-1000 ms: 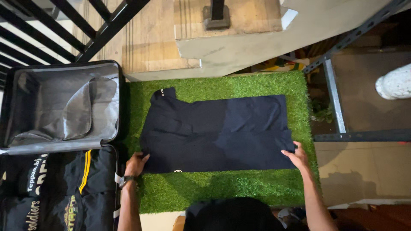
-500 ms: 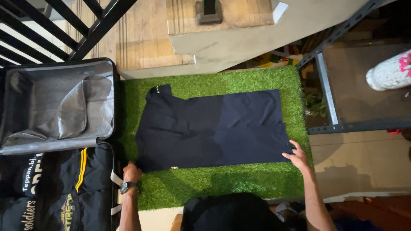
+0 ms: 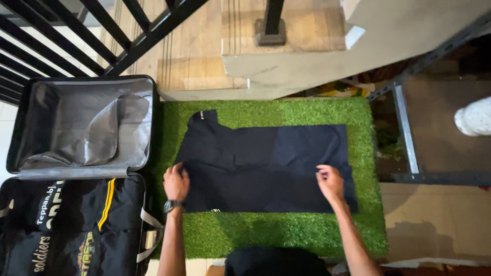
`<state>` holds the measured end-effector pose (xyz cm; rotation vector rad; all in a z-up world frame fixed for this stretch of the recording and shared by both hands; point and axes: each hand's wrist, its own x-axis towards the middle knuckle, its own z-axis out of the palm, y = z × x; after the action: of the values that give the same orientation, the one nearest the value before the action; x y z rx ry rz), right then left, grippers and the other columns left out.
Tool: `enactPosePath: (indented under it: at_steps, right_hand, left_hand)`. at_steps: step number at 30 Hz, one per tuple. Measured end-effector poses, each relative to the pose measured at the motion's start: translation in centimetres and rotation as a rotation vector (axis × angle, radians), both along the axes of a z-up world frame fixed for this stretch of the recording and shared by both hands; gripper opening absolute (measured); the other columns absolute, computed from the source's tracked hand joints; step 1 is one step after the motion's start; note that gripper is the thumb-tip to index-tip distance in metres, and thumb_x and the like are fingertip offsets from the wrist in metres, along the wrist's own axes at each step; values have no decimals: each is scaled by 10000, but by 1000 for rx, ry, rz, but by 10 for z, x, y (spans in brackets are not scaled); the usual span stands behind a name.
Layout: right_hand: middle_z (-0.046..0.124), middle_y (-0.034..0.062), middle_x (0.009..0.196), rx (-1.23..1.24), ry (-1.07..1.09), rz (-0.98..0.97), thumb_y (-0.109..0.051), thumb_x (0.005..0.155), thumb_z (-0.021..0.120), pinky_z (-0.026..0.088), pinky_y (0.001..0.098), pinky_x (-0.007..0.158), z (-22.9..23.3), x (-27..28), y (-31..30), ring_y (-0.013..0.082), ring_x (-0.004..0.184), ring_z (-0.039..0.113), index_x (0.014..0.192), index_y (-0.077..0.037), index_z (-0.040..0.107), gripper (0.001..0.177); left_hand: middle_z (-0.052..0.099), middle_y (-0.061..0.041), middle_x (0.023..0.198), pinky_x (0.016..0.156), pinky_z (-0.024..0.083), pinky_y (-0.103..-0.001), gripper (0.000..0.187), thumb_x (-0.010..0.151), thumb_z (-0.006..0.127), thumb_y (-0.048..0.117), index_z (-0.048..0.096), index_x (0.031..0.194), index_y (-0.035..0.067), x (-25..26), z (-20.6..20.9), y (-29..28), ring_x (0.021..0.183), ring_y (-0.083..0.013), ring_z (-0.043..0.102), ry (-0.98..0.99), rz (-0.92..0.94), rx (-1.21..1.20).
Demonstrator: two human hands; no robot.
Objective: The person folds a series of t-shirts on a small green mat and places them into an open suitcase.
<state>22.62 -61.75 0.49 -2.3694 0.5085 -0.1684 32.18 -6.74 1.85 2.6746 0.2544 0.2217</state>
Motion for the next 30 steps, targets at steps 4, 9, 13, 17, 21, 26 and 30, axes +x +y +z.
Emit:
enactPosePath:
  at_steps: [4, 9, 13, 17, 21, 26, 30]
  right_hand:
    - [768, 60, 946, 142, 54, 192, -173, 881, 723, 601, 326, 764, 14, 51, 81, 191, 847, 764, 1065, -163, 759, 187]
    - [667, 85, 1208, 262, 84, 518, -163, 846, 739, 574, 343, 723, -7, 112, 161, 256, 784, 710, 981, -167, 795, 146]
    - [709, 143, 1178, 323, -34, 728, -172, 829, 830, 537, 331, 866, -65, 139, 220, 260, 1000, 689, 1089, -104, 771, 276]
    - [714, 113, 1230, 600, 271, 580, -134, 867, 789, 541, 313, 855, -89, 146, 254, 195, 982, 681, 1198, -66, 687, 352]
    - [720, 83, 1283, 860, 297, 431, -96, 906, 748, 544, 295, 844, -94, 159, 254, 131, 963, 673, 1307, -29, 603, 431]
    - [581, 74, 1426, 652, -24, 518, -45, 870, 727, 559, 293, 805, -40, 179, 227, 128, 900, 678, 1362, -28, 606, 507]
    - [657, 92, 1325, 461, -191, 471, -42, 878, 714, 573, 295, 806, 9, 172, 167, 157, 871, 700, 1222, -99, 722, 348]
  left_hand:
    - [669, -188, 1232, 990, 509, -484, 366, 924, 685, 205, 670, 1277, 108, 48, -28, -13, 1160, -411, 608, -4, -63, -113]
    - [657, -174, 1275, 969, 505, -488, 454, 865, 721, 183, 648, 1307, 109, 87, -48, -26, 1175, -382, 620, 50, -90, -166]
    - [679, -124, 1223, 923, 521, -483, 458, 881, 732, 236, 639, 1318, 135, 102, -49, -36, 1140, -329, 648, 258, -6, -147]
    - [745, -105, 1005, 828, 564, -421, 338, 878, 803, 310, 726, 1138, 109, 113, -59, -29, 947, -288, 719, 264, 18, -205]
    - [739, -123, 820, 668, 572, -369, 332, 900, 808, 270, 710, 1120, 42, 118, -37, -18, 696, -271, 723, 303, 54, -459]
    - [748, -78, 971, 657, 579, -321, 283, 930, 732, 199, 677, 1148, 27, 135, 18, -35, 778, -177, 734, 147, 79, -763]
    - [717, -134, 1117, 779, 575, -344, 286, 931, 707, 129, 675, 1200, 36, 117, 38, -58, 866, -248, 714, -18, -80, -526]
